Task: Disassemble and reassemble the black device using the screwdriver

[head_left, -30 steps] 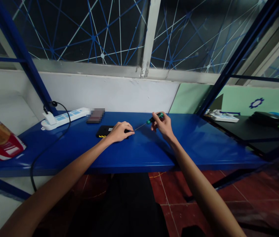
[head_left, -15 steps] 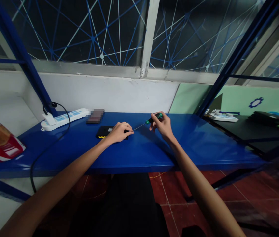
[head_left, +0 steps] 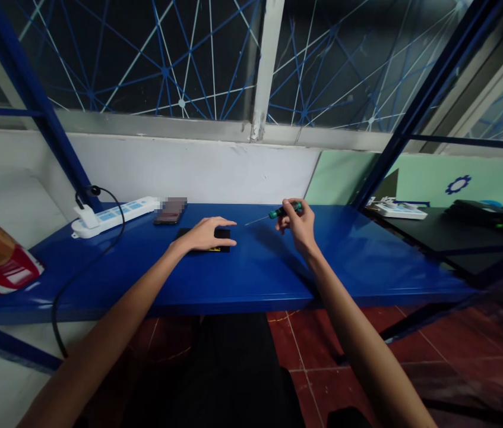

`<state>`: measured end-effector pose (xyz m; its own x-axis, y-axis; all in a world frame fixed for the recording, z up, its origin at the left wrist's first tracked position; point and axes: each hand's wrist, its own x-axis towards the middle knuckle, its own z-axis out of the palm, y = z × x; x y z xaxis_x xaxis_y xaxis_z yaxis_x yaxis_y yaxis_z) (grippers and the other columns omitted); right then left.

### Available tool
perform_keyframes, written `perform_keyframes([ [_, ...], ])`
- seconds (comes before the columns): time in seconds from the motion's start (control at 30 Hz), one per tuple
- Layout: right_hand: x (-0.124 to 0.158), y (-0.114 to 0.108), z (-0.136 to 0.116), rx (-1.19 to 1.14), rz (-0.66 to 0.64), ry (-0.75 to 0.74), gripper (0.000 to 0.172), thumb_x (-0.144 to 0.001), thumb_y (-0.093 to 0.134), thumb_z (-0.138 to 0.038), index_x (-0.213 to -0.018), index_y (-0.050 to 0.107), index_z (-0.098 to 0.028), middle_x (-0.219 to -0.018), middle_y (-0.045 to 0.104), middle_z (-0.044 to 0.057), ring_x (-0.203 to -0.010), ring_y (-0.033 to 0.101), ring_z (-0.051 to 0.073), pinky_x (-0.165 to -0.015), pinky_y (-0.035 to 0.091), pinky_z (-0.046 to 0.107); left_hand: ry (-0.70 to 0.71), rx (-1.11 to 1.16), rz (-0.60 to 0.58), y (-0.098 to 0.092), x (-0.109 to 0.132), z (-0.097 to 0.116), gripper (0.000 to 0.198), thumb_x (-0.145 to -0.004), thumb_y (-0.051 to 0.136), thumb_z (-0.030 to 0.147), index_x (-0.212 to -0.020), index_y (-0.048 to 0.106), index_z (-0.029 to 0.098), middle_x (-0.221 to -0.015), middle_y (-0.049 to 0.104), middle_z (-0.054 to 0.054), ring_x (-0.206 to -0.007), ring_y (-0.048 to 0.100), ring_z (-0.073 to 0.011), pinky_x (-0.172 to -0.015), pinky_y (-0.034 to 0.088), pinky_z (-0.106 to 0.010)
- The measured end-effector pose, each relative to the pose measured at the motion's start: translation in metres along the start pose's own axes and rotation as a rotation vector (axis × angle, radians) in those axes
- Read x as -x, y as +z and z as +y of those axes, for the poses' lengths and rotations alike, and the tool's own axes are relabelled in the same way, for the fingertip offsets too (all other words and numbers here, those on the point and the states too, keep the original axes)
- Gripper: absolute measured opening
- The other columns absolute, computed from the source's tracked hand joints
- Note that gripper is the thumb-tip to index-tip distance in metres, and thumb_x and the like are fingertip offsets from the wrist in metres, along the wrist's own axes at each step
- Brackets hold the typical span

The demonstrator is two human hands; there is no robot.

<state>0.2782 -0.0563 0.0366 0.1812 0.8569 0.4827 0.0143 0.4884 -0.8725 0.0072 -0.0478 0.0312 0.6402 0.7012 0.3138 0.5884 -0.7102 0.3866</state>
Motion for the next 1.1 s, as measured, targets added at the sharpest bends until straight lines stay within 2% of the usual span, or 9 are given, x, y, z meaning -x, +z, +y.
perform_keyframes([
  [0.1, 0.000, 0.000, 0.000, 0.029, -0.006, 0.017, 0.039, -0.079, 0.064, -0.056, -0.092, 0.045, -0.025, -0.046, 0.055, -0.006, -0.038, 0.057, 0.015, -0.033, 0.038, 0.024, 0.012, -0.008, -0.114, -0.008, 0.005, -0.009, 0.080, -0.069, 0.074, 0.054, -0.140, 0.045, 0.031, -0.137, 0.053, -0.011, -0.122, 0.051, -0.0324, -0.095, 0.043, -0.043],
  [0.2, 0.002, 0.002, -0.003, 0.058, -0.032, 0.034, 0.040, -0.078, 0.063, -0.058, -0.092, 0.045, -0.025, -0.047, 0.055, -0.005, -0.038, 0.057, 0.015, -0.034, 0.039, 0.025, 0.015, -0.024, -0.142, -0.006, 0.007, -0.015, 0.077, -0.069, 0.074, 0.053, -0.138, 0.047, 0.031, -0.135, 0.055, -0.012, -0.120, 0.052, -0.0328, -0.095, 0.042, -0.046],
  [0.33, 0.005, 0.004, -0.007, 0.039, -0.102, 0.056, 0.039, -0.078, 0.065, -0.056, -0.090, 0.046, -0.024, -0.048, 0.055, -0.004, -0.038, 0.058, 0.015, -0.034, 0.039, 0.025, 0.022, 0.016, -0.100, -0.002, 0.005, -0.015, 0.066, -0.072, 0.072, 0.048, -0.133, 0.054, 0.029, -0.128, 0.060, -0.011, -0.114, 0.056, -0.0301, -0.091, 0.044, -0.042],
  [0.5, 0.008, 0.006, -0.010, -0.031, -0.203, 0.038, 0.037, -0.079, 0.066, -0.053, -0.091, 0.048, -0.023, -0.054, 0.059, -0.002, -0.043, 0.062, 0.018, -0.034, 0.042, 0.025, 0.006, 0.163, 0.002, -0.013, 0.004, -0.007, 0.064, -0.072, 0.074, 0.043, -0.131, 0.055, 0.029, -0.132, 0.058, -0.010, -0.121, 0.053, -0.0298, -0.098, 0.041, -0.044],
  [0.6, 0.009, 0.008, -0.011, -0.029, -0.190, 0.008, 0.037, -0.079, 0.065, -0.053, -0.092, 0.048, -0.023, -0.057, 0.062, -0.001, -0.045, 0.064, 0.018, -0.035, 0.043, 0.025, -0.018, 0.256, 0.061, -0.020, 0.006, -0.002, 0.063, -0.073, 0.073, 0.041, -0.132, 0.054, 0.028, -0.134, 0.057, -0.010, -0.125, 0.050, -0.0290, -0.101, 0.038, -0.046],
  [0.8, 0.011, 0.010, -0.016, 0.016, -0.152, 0.005, 0.041, -0.079, 0.063, -0.057, -0.093, 0.047, -0.023, -0.064, 0.064, 0.003, -0.054, 0.067, 0.019, -0.039, 0.047, 0.026, -0.013, 0.286, 0.084, -0.020, 0.005, -0.001, 0.059, -0.073, 0.073, 0.036, -0.129, 0.057, 0.028, -0.133, 0.058, -0.011, -0.124, 0.051, -0.0310, -0.101, 0.038, -0.051],
  [1.1, 0.012, 0.012, -0.017, 0.038, -0.164, 0.003, 0.040, -0.079, 0.062, -0.058, -0.093, 0.047, -0.024, -0.064, 0.061, 0.001, -0.055, 0.067, 0.019, -0.040, 0.047, 0.026, 0.015, 0.231, 0.083, -0.015, 0.002, -0.003, 0.056, -0.073, 0.072, 0.034, -0.127, 0.059, 0.027, -0.129, 0.060, -0.010, -0.120, 0.055, -0.0292, -0.098, 0.042, -0.046],
])
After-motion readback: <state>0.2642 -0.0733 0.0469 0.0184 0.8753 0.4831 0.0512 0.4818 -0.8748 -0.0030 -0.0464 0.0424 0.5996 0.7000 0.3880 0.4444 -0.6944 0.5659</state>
